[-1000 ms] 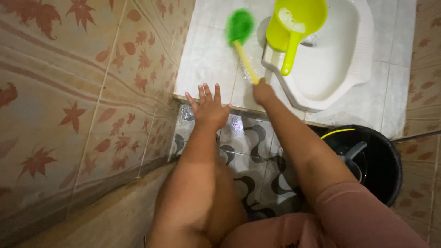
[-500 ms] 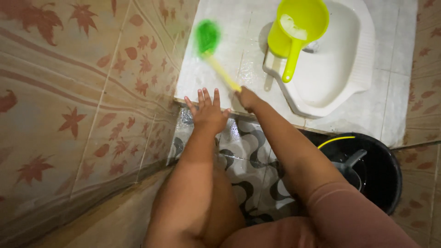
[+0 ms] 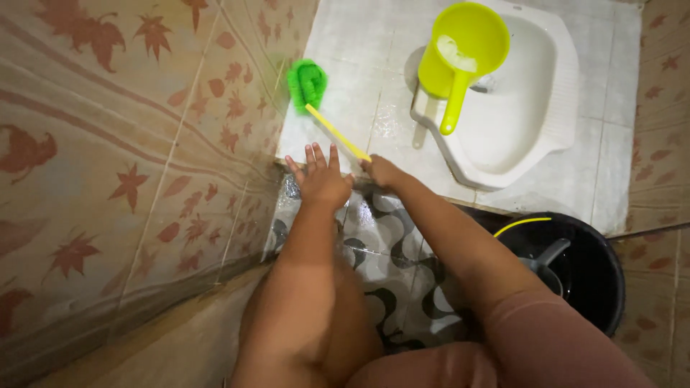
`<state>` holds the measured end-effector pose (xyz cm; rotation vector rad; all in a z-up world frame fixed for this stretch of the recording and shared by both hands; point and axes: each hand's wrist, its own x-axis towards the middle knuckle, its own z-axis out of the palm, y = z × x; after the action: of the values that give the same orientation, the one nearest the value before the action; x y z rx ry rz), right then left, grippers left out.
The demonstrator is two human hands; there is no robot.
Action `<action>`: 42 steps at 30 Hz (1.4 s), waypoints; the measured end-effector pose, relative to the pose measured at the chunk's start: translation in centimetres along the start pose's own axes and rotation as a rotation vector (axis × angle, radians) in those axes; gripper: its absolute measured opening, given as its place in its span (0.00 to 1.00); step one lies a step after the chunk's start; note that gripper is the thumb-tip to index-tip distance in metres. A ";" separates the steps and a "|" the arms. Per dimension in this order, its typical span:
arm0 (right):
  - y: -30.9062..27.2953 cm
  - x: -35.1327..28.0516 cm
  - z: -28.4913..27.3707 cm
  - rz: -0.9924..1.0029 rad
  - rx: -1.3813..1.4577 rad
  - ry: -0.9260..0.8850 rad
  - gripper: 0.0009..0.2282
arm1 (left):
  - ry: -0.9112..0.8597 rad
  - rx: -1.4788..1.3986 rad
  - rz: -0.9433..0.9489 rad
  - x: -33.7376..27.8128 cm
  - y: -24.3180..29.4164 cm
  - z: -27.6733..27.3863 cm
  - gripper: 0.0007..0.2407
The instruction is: The person scrubs a squat toilet and the surrounding floor tiles using a brush and pours water from a bucket using a scoop.
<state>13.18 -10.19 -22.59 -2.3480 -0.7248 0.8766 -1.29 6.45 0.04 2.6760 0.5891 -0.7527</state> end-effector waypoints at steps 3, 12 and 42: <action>2.1 -0.7 -3.3 0.213 -0.118 0.090 0.25 | -0.034 -0.020 0.000 -0.1 -0.3 0.1 0.35; 1.5 -3.6 -3.6 0.271 -0.101 0.055 0.25 | -0.030 -0.021 0.006 -0.3 -0.1 -0.9 0.36; 3.9 -16.9 -4.6 0.206 -0.282 0.001 0.24 | -0.016 0.019 0.067 -0.6 0.0 -0.6 0.35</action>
<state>6.63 -25.07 -14.92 -2.7118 -0.6490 0.9081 -1.46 6.52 0.88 2.6897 0.4886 -0.7642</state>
